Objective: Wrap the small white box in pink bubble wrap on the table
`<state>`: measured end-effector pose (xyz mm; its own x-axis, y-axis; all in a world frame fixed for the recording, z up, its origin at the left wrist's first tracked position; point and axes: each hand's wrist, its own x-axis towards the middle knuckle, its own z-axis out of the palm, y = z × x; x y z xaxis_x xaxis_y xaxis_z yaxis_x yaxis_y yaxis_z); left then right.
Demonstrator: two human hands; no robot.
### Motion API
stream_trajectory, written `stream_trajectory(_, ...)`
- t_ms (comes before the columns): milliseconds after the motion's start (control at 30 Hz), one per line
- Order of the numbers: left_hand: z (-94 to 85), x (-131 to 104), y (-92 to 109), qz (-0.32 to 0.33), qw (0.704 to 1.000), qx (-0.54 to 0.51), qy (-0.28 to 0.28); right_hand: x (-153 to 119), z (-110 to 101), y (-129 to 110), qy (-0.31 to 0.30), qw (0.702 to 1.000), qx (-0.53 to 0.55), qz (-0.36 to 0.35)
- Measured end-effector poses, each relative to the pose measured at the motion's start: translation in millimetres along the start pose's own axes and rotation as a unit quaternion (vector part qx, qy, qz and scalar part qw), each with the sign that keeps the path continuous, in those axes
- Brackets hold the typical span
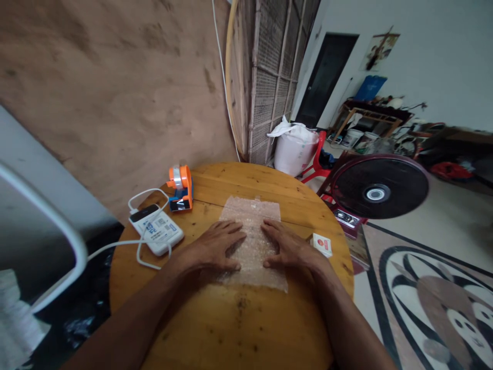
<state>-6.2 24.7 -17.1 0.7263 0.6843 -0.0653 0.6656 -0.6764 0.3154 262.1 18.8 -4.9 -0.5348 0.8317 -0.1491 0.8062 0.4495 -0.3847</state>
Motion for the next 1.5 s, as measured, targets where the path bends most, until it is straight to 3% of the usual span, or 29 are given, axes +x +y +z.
stream_trajectory(233, -7.0, -2, 7, 0.013, 0.999, -0.003, 0.031, 1, 1, 3, -0.012, 1.0, 0.004, 0.007)
stream_trajectory(367, -8.5, -3, 37, 0.08, 0.994, -0.025, 0.064, 0, 0, 2, -0.009, 1.0, -0.004, 0.002)
stream_trajectory(467, -0.9, -2, 63, 0.153, 0.986, -0.047, 0.045, -1, -1, 0, 0.002, 1.0, 0.003, -0.003)
stream_trajectory(567, 6.4, -3, 77, 0.162, 0.986, -0.029, 0.039, -3, -3, 2, -0.006, 1.0, 0.008, 0.001)
stream_trajectory(733, 6.6, -7, 77, 0.156, 0.987, -0.024, 0.023, -7, -4, 8, -0.002, 1.0, 0.024, -0.007)
stream_trajectory(933, 8.5, -9, 79, 0.154, 0.987, -0.03, 0.033, -3, 2, 7, 0.076, 0.997, 0.016, -0.031)
stream_trajectory(1167, 6.5, -10, 89, 0.213, 0.976, -0.055, 0.007, 3, 7, 8, 0.127, 0.991, 0.008, -0.037)
stream_trajectory(1300, 6.0, -13, 94, 0.212, 0.975, -0.067, -0.008, 2, 5, 4, 0.133, 0.99, 0.013, -0.042)
stream_trajectory(1500, 7.6, -14, 95, 0.211, 0.975, -0.071, -0.004, 7, 1, -4, 0.18, 0.978, 0.1, -0.044)
